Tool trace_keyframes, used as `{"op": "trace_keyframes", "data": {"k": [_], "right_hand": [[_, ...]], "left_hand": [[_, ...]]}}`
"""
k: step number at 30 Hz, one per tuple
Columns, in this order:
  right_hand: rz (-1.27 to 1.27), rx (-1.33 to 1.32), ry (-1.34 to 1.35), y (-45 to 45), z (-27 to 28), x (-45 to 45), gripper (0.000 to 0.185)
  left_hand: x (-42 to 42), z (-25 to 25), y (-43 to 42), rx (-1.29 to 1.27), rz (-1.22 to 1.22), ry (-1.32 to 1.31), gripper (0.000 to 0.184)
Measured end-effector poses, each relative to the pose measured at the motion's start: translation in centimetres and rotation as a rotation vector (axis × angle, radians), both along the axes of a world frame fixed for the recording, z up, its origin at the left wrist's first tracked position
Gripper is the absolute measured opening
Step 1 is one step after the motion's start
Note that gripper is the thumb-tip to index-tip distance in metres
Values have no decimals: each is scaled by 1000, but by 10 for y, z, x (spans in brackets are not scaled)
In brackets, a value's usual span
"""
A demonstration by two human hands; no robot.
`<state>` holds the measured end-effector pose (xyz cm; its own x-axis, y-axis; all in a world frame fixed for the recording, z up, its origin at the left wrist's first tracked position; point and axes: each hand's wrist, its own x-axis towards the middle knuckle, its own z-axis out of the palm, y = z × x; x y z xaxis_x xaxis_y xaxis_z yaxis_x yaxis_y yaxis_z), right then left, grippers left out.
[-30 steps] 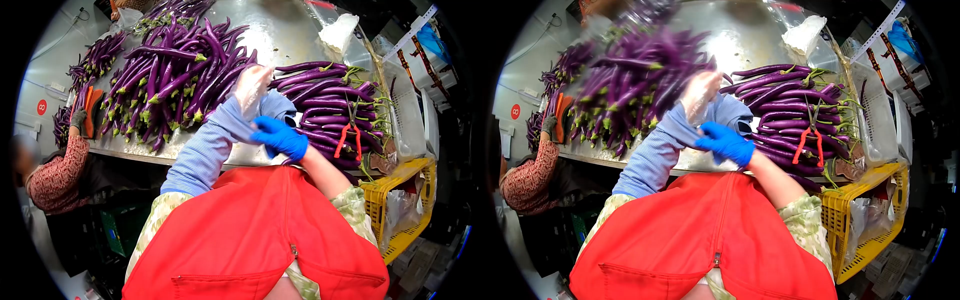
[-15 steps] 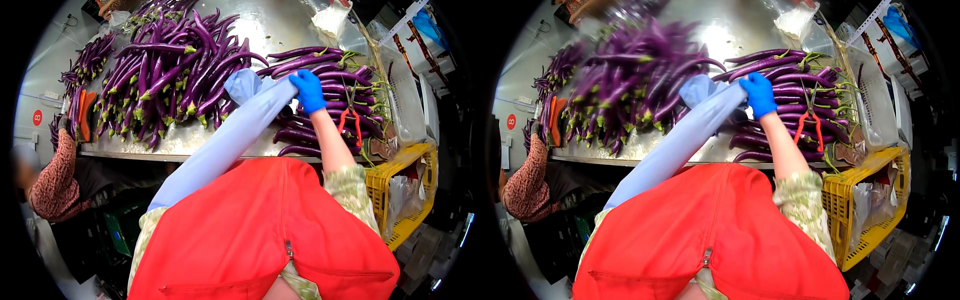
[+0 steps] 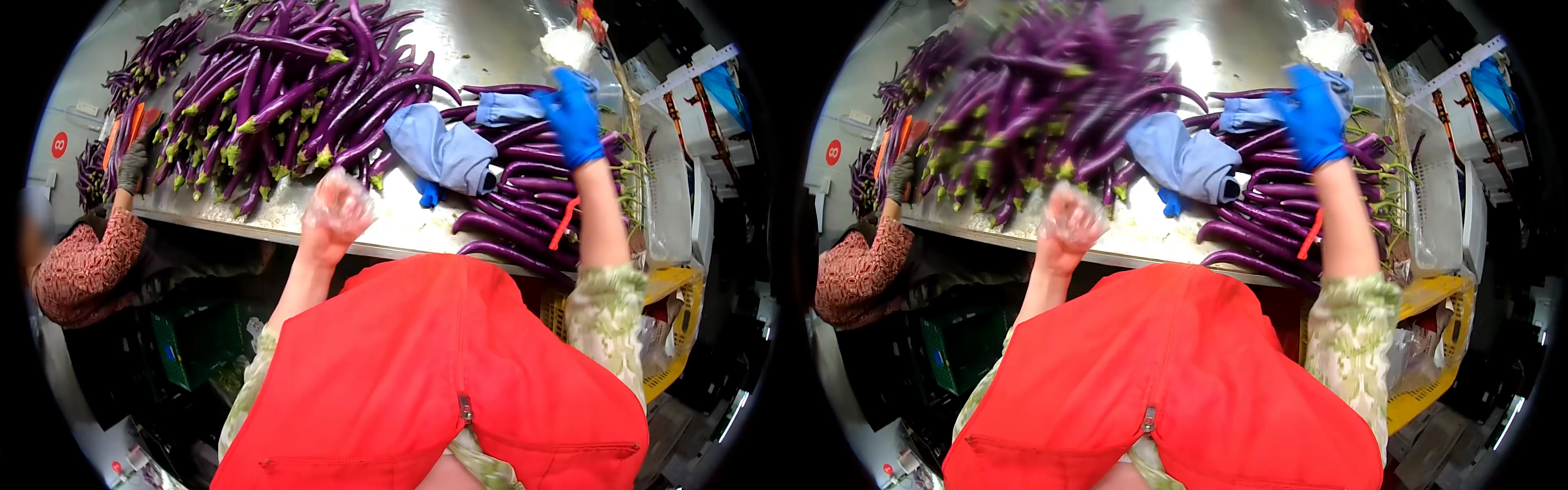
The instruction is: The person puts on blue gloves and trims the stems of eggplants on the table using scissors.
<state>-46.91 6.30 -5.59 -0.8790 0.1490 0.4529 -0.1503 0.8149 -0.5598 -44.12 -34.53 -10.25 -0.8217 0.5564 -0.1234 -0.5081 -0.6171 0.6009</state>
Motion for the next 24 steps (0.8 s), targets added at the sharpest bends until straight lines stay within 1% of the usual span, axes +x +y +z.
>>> {"op": "trace_keyframes", "data": {"k": [1,2,3,4,5,6,7,8,9,11,12,15,16,19,20,21,23,24], "right_hand": [[174,-188,-80,-44,-10,7,45],[323,-385,-176,-88,-20,15,49],[406,-283,-158,-122,-7,29,49],[380,-655,-283,-152,-10,40,48],[380,-1187,-510,-173,-22,51,47],[463,-831,-205,-187,-33,56,49],[505,-378,-23,-197,-19,58,56],[524,-302,17,-206,-12,62,55],[541,-227,58,-214,-9,62,54],[449,-111,140,-224,-14,49,49],[466,-170,70,-223,-18,44,36],[496,-367,-124,-215,-28,39,28],[477,-251,-2,-215,-27,38,22],[619,26,82,-213,-11,49,8],[695,100,65,-216,-7,51,6],[797,208,115,-217,-13,56,7],[836,151,41,-214,-6,56,8],[786,96,74,-212,-4,55,9]], "left_hand": [[-6,-2,6,190,-35,-15,31],[-10,7,17,269,-8,-57,32],[-12,20,31,349,18,-95,33],[-16,24,39,368,78,-153,37],[-21,30,43,441,103,-229,40],[-26,28,50,450,159,-208,41],[-33,24,55,457,214,-190,42],[-43,10,56,510,192,-139,41],[-49,-1,63,490,234,-62,38],[-57,-8,75,440,232,-82,38],[-59,-9,78,348,216,-73,43],[-56,-4,89,235,229,-62,49],[-55,0,92,162,213,-69,54],[-58,6,101,105,248,-166,57],[-61,-1,98,190,200,-69,62],[-63,-2,99,149,206,-75,71],[-67,15,102,66,219,-82,89],[-73,14,105,16,204,-29,103]]}}
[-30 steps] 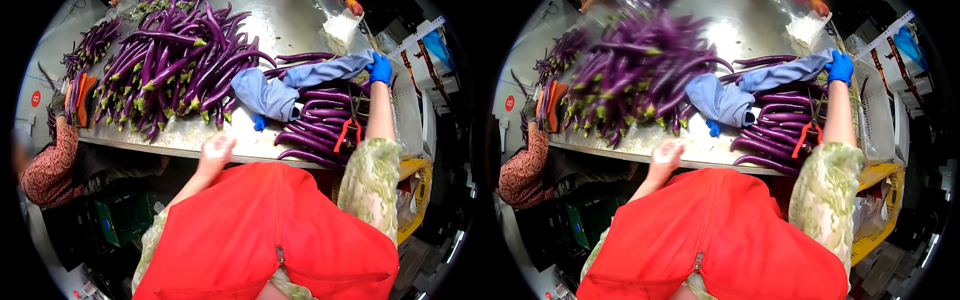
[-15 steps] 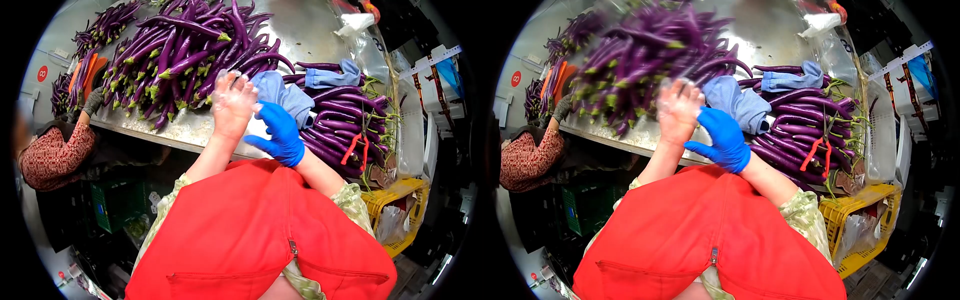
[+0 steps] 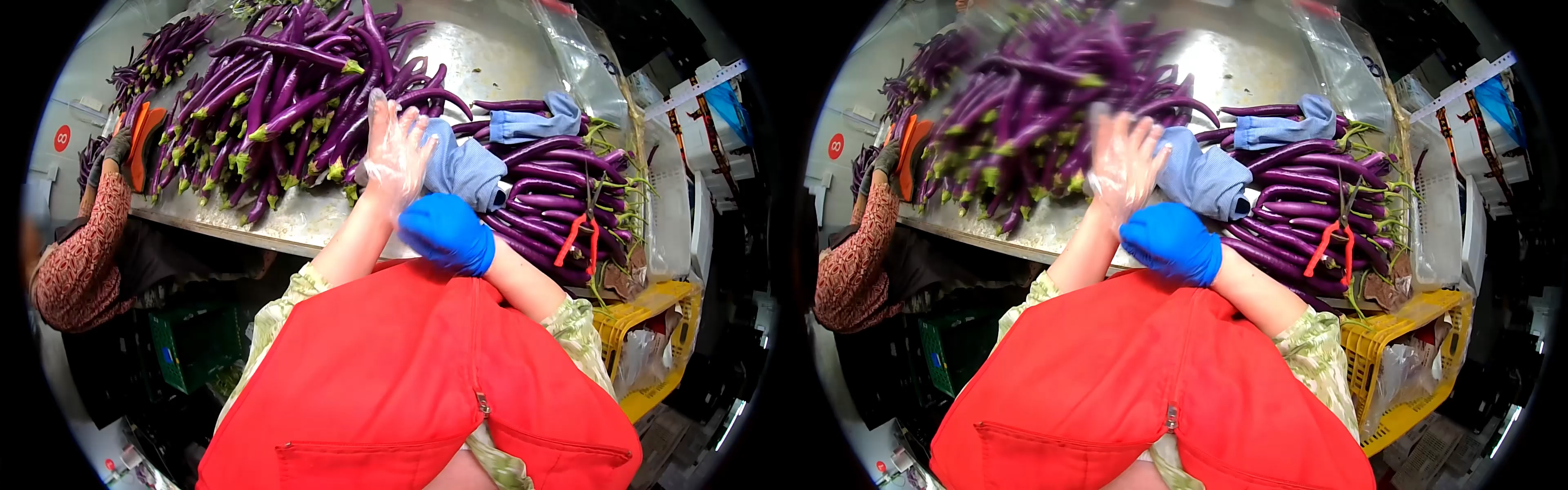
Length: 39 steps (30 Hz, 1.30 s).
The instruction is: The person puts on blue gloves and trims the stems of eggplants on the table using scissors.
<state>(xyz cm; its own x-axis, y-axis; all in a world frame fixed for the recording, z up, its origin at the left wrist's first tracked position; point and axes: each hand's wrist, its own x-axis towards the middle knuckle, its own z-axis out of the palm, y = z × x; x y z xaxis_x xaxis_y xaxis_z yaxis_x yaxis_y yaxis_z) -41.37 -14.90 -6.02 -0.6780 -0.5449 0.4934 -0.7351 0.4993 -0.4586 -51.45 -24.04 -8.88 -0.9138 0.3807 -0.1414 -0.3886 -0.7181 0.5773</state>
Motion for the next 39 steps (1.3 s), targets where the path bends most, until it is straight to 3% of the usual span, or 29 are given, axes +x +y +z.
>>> {"op": "trace_keyframes", "data": {"k": [4,5,7,9,10,12,13,15,17,19,21,24,27,32,34,36,37,39], "right_hand": [[-24,20,-17,8,-5,-10,11],[-14,62,-28,11,-7,-14,11],[10,147,-10,20,-9,-24,12],[-27,95,44,43,-20,-39,23],[-214,142,109,52,-15,-43,32],[-539,342,117,76,-22,-52,53],[-580,402,159,91,-44,-58,42],[-529,804,-3,115,-73,-63,25],[-585,620,226,135,-75,-61,10],[-769,617,299,169,-64,-68,5],[-879,404,345,200,-41,-68,5],[-1065,494,334,256,-48,-52,9],[-1095,593,257,267,-54,-33,12],[-1172,550,66,259,-57,-18,13],[-1062,210,153,226,-31,-11,12],[-962,-56,215,200,-19,-7,22],[-917,-246,116,180,-12,-1,19],[-667,-508,-85,151,-14,7,18]], "left_hand": [[-14,38,7,150,-100,-45,106],[-20,45,9,205,-128,-91,98],[-43,31,11,219,-215,-10,72],[-65,35,20,34,-15,44,23],[-82,29,17,165,-62,137,13],[-64,58,10,13,141,174,7],[-55,58,2,-47,125,251,12],[-46,32,-10,-303,75,408,19],[-9,13,-18,-635,22,419,22],[15,-22,-30,-872,-127,544,21],[39,-48,-39,-1050,-94,801,21],[64,-58,-41,-1197,-63,1045,18],[73,-72,-31,-1406,49,1337,35],[68,-87,-8,-1573,-52,1340,29],[61,-109,-5,-1673,-134,1339,22],[52,-106,-14,-1360,4,1282,20],[49,-102,-18,-1203,67,1243,19],[37,-78,-32,-890,-136,866,12]]}}
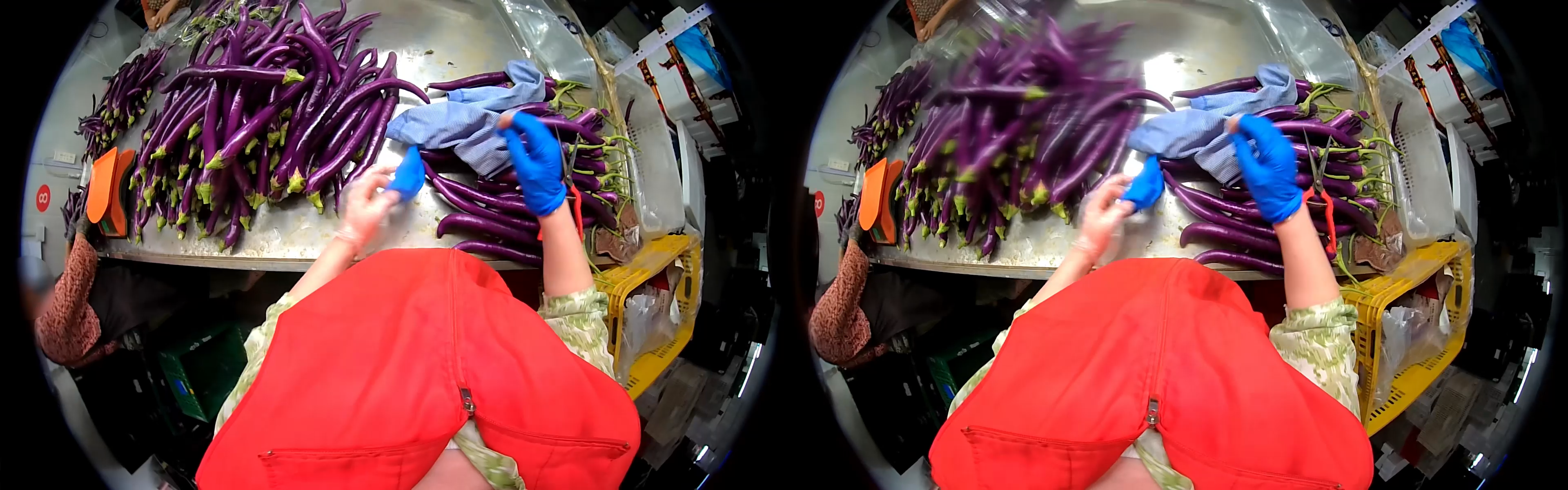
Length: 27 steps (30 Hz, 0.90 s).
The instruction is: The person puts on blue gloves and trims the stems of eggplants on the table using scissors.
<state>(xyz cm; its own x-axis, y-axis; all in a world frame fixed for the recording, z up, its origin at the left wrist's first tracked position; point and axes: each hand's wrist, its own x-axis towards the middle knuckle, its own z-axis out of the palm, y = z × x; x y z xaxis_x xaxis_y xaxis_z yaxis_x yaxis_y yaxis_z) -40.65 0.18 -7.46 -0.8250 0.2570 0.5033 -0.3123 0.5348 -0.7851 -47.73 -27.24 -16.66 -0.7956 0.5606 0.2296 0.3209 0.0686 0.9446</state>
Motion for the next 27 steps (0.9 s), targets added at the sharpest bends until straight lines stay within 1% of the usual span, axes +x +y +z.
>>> {"op": "trace_keyframes", "data": {"k": [1,2,3,4,6,7,8,9,10,12,13,14,16,17,18,20,21,22,23,24,25,26,27], "right_hand": [[108,-97,-27,-14,-3,3,18],[259,-381,-158,-24,-13,6,29],[352,-538,-233,-34,-17,5,38],[447,-693,-308,-43,-20,2,48],[605,-994,-459,-59,-29,-2,63],[697,-1050,-536,-65,-31,-5,68],[809,-1220,-591,-72,-27,-2,58],[751,-1158,-642,-77,-24,-1,48],[691,-1094,-690,-80,-23,0,39],[569,-1146,-483,-78,-43,-4,25],[504,-1165,-377,-76,-49,-4,19],[481,-1181,-372,-73,-45,-3,18],[437,-1212,-359,-67,-33,-2,15],[411,-1147,-342,-68,-33,-2,16],[425,-1157,-357,-70,-32,-1,16],[459,-1175,-390,-76,-27,-1,16],[524,-1262,-386,-79,-23,0,26],[542,-1197,-406,-81,-19,0,31],[559,-1133,-425,-82,-14,-1,36],[573,-1068,-443,-84,-10,0,41],[562,-1027,-501,-88,-8,6,52],[516,-971,-472,-90,-11,6,52],[469,-917,-444,-91,-17,7,52]], "left_hand": [[-1,16,-8,262,-79,-410,15],[1,35,-15,526,-149,-819,18],[2,49,-19,679,-227,-833,26],[5,72,-20,687,-149,-910,29],[5,79,-22,811,35,-1056,28],[3,78,-24,796,5,-1056,28],[0,74,-25,782,-26,-1057,28],[-3,69,-26,768,-60,-1062,28],[-8,59,-27,628,-2,-1005,28],[-17,40,-28,349,103,-885,29],[-7,57,-18,239,344,-712,28],[-6,59,-14,144,477,-460,24],[6,60,-5,241,579,-198,24],[8,65,-6,56,450,-14,26],[16,71,4,111,357,-10,25],[25,81,19,5,180,-65,29],[26,71,22,87,126,-238,31],[26,65,25,169,70,-410,32],[29,63,27,273,51,-645,29],[30,62,29,310,37,-667,28],[32,59,30,346,23,-690,28],[33,55,30,381,10,-714,27],[32,46,30,374,16,-652,23]]}}
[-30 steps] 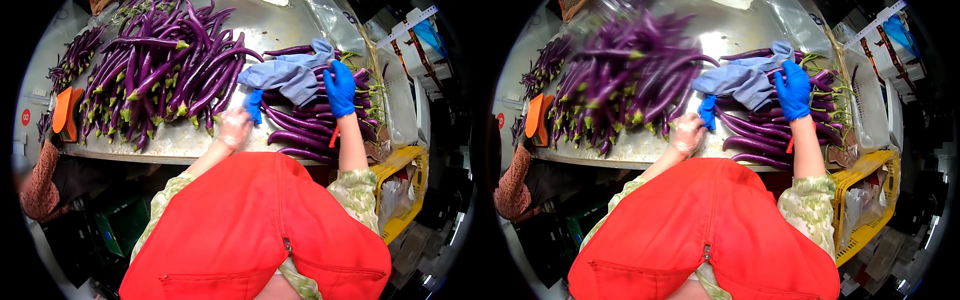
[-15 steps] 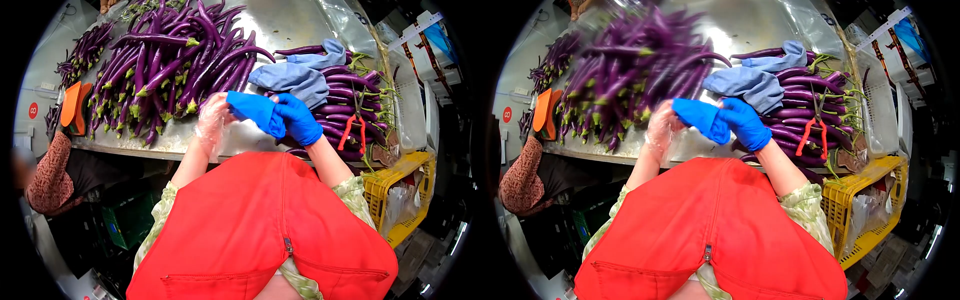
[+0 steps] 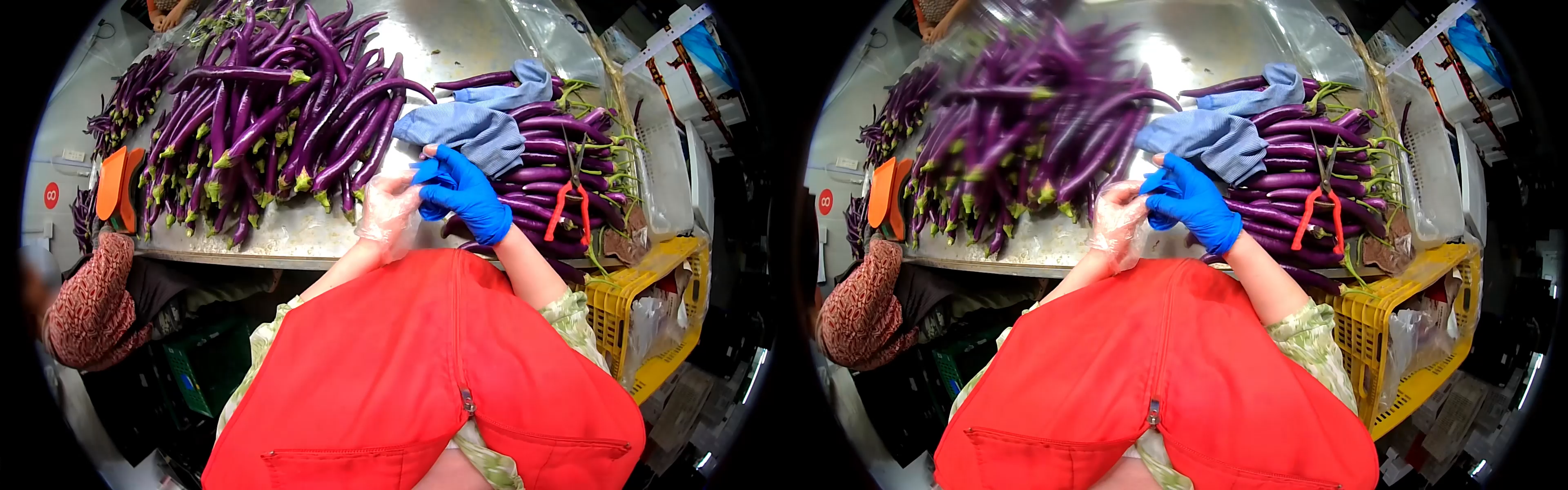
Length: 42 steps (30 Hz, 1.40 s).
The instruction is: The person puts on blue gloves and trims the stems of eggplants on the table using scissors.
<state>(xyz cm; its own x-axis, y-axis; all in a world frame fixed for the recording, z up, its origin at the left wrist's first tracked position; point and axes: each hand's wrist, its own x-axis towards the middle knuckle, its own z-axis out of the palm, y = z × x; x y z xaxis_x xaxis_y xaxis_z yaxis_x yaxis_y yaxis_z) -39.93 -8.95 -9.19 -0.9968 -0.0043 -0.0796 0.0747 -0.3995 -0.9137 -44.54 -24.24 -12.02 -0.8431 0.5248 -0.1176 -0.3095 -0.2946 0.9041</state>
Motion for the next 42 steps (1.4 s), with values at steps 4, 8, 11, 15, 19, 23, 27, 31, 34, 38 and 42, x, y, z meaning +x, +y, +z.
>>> {"op": "trace_keyframes", "data": {"k": [4,8,11,15,19,23,27,31,34,38,42], "right_hand": [[-134,523,1,8,-9,0,47],[-151,618,-150,12,-40,-11,41],[-155,154,-176,8,-64,-15,36],[-23,-290,-195,9,-47,-16,37],[136,-749,-51,-7,-8,-9,47],[340,-876,230,2,-9,-16,59],[9,-650,30,29,-8,-14,59],[-6,-517,-12,41,-19,-20,54],[-149,-418,-39,67,-8,-15,40],[-170,-412,-73,72,-15,-21,36],[-138,-554,-133,66,-17,-34,29]], "left_hand": [[4,12,2,-31,123,-185,20],[6,7,-1,224,-207,-238,20],[9,12,-2,207,-266,-351,21],[-6,28,0,52,-62,-288,21],[-21,22,1,-6,-70,-377,16],[-21,30,9,29,-6,-371,30],[-23,32,8,40,-18,-248,33],[-35,22,-2,-66,126,-175,26],[-56,25,-13,37,278,-258,23],[-57,30,-5,-49,414,-124,25],[-49,38,-6,-387,297,927,49]]}}
